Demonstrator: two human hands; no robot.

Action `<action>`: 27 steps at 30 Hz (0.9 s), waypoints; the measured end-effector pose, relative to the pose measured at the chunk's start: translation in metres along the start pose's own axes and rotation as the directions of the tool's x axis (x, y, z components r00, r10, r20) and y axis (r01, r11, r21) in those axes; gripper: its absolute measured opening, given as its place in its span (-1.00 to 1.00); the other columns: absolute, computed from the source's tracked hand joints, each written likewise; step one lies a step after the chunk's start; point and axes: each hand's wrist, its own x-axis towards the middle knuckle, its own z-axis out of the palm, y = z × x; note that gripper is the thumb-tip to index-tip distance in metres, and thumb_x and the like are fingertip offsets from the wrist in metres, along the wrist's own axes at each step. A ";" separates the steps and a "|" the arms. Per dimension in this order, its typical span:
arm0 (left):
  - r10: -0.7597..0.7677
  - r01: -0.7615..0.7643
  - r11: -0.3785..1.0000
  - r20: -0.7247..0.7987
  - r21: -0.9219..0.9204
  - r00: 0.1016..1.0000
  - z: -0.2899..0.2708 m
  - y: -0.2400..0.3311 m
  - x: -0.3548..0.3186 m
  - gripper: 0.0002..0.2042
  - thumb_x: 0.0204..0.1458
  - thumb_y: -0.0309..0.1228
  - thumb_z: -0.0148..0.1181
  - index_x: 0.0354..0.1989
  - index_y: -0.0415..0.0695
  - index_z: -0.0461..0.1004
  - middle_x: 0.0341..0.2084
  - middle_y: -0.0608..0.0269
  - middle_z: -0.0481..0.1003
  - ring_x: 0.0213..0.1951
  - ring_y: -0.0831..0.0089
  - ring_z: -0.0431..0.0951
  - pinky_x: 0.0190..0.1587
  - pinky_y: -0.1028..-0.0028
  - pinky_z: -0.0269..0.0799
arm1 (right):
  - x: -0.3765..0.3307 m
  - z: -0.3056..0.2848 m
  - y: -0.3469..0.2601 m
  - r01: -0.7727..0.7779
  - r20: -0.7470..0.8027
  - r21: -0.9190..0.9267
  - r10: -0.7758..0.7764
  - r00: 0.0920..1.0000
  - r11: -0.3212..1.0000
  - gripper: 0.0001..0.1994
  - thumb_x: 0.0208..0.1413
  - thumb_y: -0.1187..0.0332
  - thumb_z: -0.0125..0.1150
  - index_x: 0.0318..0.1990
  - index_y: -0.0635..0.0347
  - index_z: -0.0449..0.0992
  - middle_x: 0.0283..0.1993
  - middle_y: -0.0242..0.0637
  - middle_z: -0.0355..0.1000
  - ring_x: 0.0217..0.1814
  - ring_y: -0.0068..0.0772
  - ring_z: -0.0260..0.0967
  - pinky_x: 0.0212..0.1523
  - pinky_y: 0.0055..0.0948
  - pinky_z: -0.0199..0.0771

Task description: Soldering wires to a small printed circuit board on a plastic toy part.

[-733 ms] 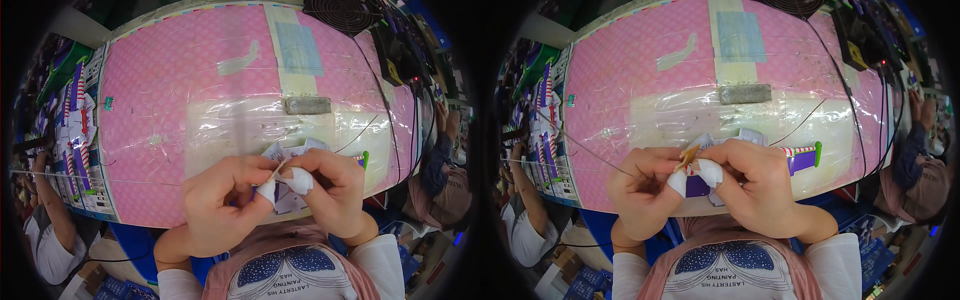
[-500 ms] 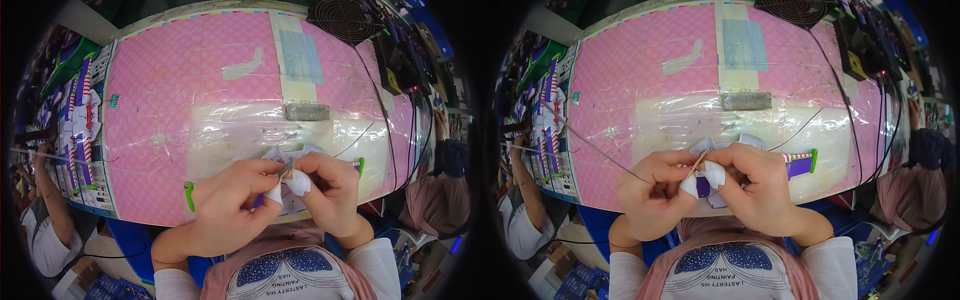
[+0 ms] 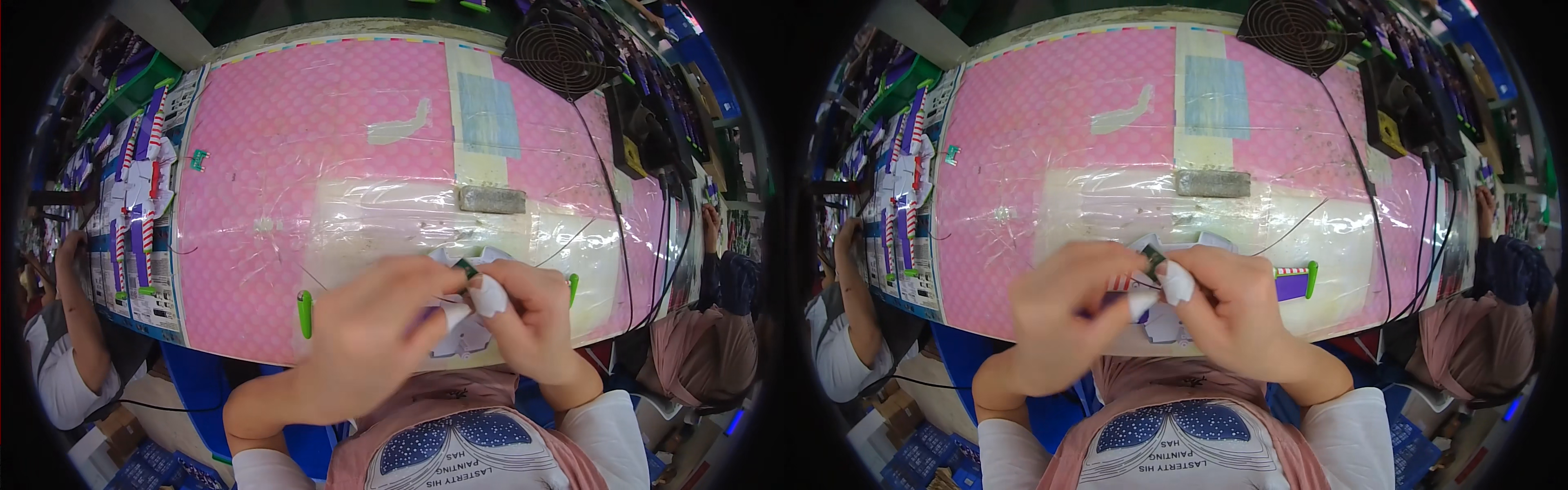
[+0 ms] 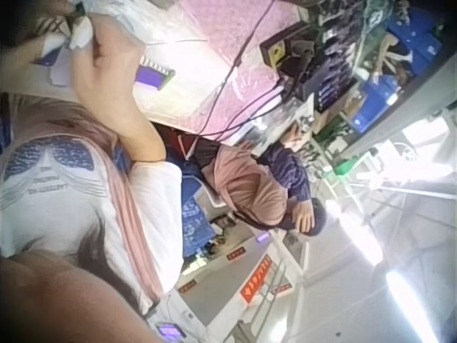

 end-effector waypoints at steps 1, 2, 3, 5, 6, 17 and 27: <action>-0.250 0.268 0.949 0.119 -0.164 0.961 -0.005 0.005 0.003 -0.80 -0.24 -0.66 0.20 -0.36 -0.23 0.47 -0.45 0.12 0.50 -0.58 0.42 0.50 -0.57 0.60 0.37 | 0.000 0.001 0.000 0.068 -0.026 -0.087 -0.071 0.997 0.994 -0.88 0.03 0.47 0.10 -0.31 0.36 0.45 -0.52 -0.22 0.41 -0.57 -0.51 0.35 -0.58 -0.55 0.29; -0.156 0.164 0.977 0.069 -0.134 0.985 -0.001 0.002 0.003 -0.78 -0.24 -0.67 0.20 -0.35 -0.23 0.47 -0.46 0.11 0.50 -0.57 0.41 0.50 -0.56 0.58 0.37 | 0.000 0.005 0.001 0.133 -0.047 -0.175 -0.143 0.989 0.976 -0.88 0.04 0.47 0.09 -0.31 0.36 0.45 -0.53 -0.21 0.41 -0.57 -0.50 0.35 -0.58 -0.54 0.29; -0.057 0.059 0.994 0.025 -0.095 0.998 0.003 -0.004 0.004 -0.76 -0.25 -0.67 0.19 -0.33 -0.24 0.47 -0.46 0.11 0.49 -0.56 0.40 0.50 -0.55 0.56 0.38 | 0.000 0.007 0.001 0.191 -0.065 -0.259 -0.215 0.974 0.947 -0.87 0.04 0.47 0.08 -0.31 0.37 0.44 -0.54 -0.19 0.41 -0.57 -0.49 0.36 -0.58 -0.54 0.30; 0.418 -0.406 0.885 -0.007 0.228 0.908 0.004 -0.004 0.010 -0.73 -0.26 -0.68 0.18 -0.28 -0.26 0.47 -0.48 0.10 0.47 -0.53 0.37 0.50 -0.53 0.51 0.41 | 0.003 -0.001 -0.008 -0.052 -0.013 -0.085 0.051 0.999 0.995 -0.87 0.07 0.46 0.03 -0.34 0.38 0.42 -0.56 -0.19 0.40 -0.57 -0.48 0.34 -0.57 -0.52 0.29; 0.442 -0.426 0.853 0.017 0.302 0.897 0.006 -0.002 0.008 -0.73 -0.26 -0.68 0.17 -0.28 -0.27 0.47 -0.49 0.10 0.47 -0.53 0.36 0.50 -0.51 0.50 0.41 | 0.004 -0.004 -0.012 -0.179 0.029 0.004 0.179 0.983 0.984 -0.86 0.09 0.45 0.01 -0.35 0.38 0.41 -0.56 -0.19 0.39 -0.57 -0.48 0.34 -0.57 -0.52 0.29; -0.288 0.334 0.923 0.230 -0.192 0.930 0.010 0.001 0.043 -0.95 -0.12 -0.63 0.12 -0.46 -0.27 0.40 -0.72 0.39 0.31 -0.69 0.71 0.25 -0.67 0.62 0.11 | -0.011 -0.055 0.028 -0.004 -0.190 -0.609 -0.140 0.972 0.793 -0.81 -0.06 0.33 0.19 -0.59 0.24 0.48 -0.67 -0.23 0.29 -0.57 -0.23 0.27 -0.54 -0.32 0.25; -0.251 0.285 0.817 0.137 -0.501 0.958 0.022 -0.004 0.032 -0.92 0.01 -0.58 0.09 -0.37 -0.27 0.32 -0.70 0.46 0.31 -0.66 0.82 0.21 -0.64 0.73 0.04 | -0.011 -0.038 0.022 0.112 -0.288 0.064 -0.089 0.953 0.992 -0.88 -0.12 0.49 0.23 -0.36 0.25 0.50 -0.60 -0.30 0.33 -0.62 -0.48 0.27 -0.61 -0.57 0.22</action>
